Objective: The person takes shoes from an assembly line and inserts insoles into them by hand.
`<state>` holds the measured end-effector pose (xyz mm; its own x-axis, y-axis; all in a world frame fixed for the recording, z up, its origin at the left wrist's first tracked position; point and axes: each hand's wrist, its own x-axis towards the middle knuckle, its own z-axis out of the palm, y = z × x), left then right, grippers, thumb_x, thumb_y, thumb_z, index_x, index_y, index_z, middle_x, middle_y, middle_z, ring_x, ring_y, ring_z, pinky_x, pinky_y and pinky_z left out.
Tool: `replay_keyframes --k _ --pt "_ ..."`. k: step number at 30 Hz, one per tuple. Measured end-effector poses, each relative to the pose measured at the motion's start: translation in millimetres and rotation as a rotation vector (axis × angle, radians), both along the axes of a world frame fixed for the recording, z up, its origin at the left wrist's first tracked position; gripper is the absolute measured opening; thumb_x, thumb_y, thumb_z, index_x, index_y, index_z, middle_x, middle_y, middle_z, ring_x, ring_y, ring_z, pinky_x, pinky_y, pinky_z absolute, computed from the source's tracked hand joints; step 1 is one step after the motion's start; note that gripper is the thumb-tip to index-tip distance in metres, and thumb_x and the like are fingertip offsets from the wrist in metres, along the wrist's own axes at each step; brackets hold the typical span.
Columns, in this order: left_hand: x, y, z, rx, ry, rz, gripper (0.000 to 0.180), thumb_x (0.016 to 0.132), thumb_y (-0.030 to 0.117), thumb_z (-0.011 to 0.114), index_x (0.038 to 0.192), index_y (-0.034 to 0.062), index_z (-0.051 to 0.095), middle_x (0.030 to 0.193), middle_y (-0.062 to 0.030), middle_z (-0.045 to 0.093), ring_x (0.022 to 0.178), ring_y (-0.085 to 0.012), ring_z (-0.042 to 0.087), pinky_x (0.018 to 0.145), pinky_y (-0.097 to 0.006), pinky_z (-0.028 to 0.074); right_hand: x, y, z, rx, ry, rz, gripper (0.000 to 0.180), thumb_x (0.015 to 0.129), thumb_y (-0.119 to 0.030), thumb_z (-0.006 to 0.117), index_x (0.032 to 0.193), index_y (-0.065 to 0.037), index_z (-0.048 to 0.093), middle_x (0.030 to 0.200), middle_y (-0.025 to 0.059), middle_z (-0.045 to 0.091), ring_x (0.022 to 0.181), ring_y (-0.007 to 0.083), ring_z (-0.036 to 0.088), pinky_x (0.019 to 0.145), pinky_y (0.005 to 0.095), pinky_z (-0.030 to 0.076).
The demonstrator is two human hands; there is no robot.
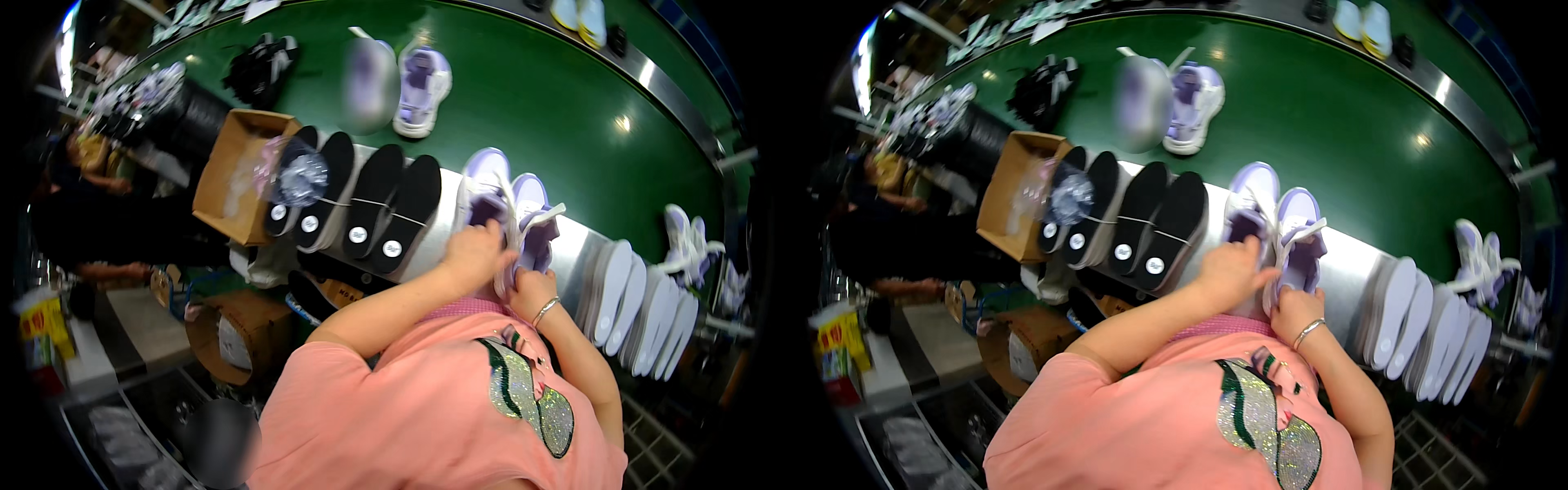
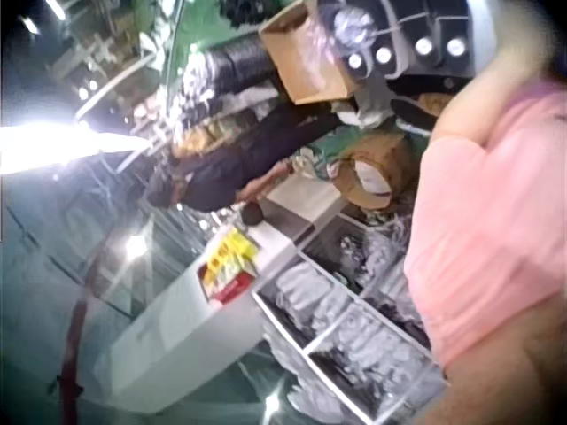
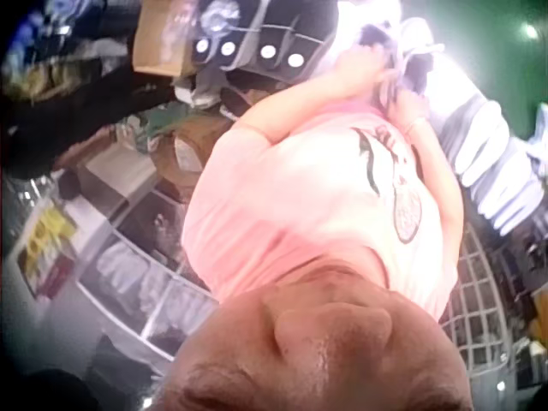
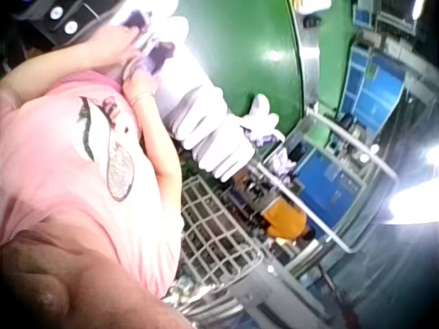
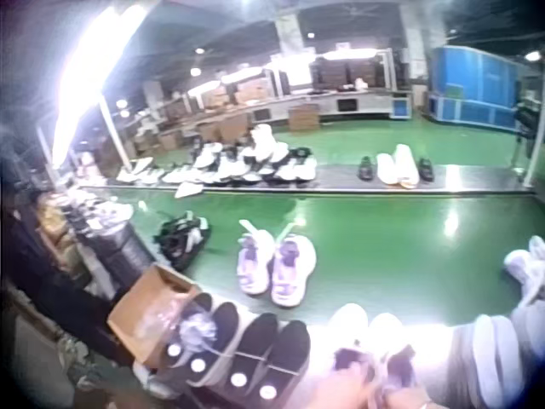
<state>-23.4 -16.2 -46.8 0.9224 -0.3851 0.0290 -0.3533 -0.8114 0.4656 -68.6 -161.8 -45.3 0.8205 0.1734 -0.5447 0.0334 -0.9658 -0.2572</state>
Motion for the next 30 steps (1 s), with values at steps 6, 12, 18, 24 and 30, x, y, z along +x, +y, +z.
replay_keyframes --k 6,12,18,24,30 --pt "27 -18 -3 0.008 0.165 0.033 0.037 0.071 0.034 0.057 0.079 -0.0003 0.046 0.057 -0.0132 0.057 0.052 -0.028 0.058 0.046 -0.037 0.046 19 15 11 0.17 0.086 -0.068 0.035 0.075 -0.03 0.05 0.094 -0.002 0.054 0.077 0.0175 0.06 0.078 0.0315 0.058 0.086 0.0488 0.026" --pt "96 -9 -10 -0.098 -0.077 0.134 0.019 0.068 0.018 0.055 0.076 0.0014 0.05 0.064 -0.017 0.058 0.06 -0.0311 0.059 0.053 -0.04 0.047 16 -8 40 0.493 -0.717 0.094 0.03 0.07 -0.011 0.056 0.098 -0.002 0.052 0.108 0.0166 0.049 0.101 0.0307 0.045 0.09 0.0384 0.031" --pt "168 -3 31 -0.05 -0.333 0.282 0.045 0.071 0.02 0.061 0.11 0.0064 0.044 0.09 -0.007 0.055 0.087 -0.0225 0.051 0.072 -0.036 0.035 10 -33 -2 0.51 -0.564 -0.114 0.027 0.072 -0.011 0.055 0.098 -0.001 0.052 0.108 0.0181 0.049 0.099 0.0326 0.045 0.086 0.0376 0.036" --pt "89 37 1 -0.165 -0.353 0.19 0.046 0.068 0.019 0.063 0.109 0.0053 0.047 0.11 -0.0111 0.046 0.103 -0.027 0.042 0.086 -0.039 0.03 -1 -40 -46 0.469 -0.31 -0.179 0.03 0.072 -0.013 0.054 0.098 0.0 0.052 0.105 0.0193 0.049 0.098 0.0342 0.044 0.087 0.0386 0.035" --pt "8 87 -32 0.295 -0.162 0.355 0.07 0.063 0.041 0.064 0.121 0.0102 0.038 0.13 -0.0169 0.025 0.123 -0.0308 0.019 0.092 -0.057 0.01 8 -37 -54 0.373 -0.44 -0.137 0.037 0.069 -0.016 0.057 0.103 -0.003 0.049 0.113 0.0188 0.043 0.104 0.0349 0.04 0.089 0.0406 0.032"
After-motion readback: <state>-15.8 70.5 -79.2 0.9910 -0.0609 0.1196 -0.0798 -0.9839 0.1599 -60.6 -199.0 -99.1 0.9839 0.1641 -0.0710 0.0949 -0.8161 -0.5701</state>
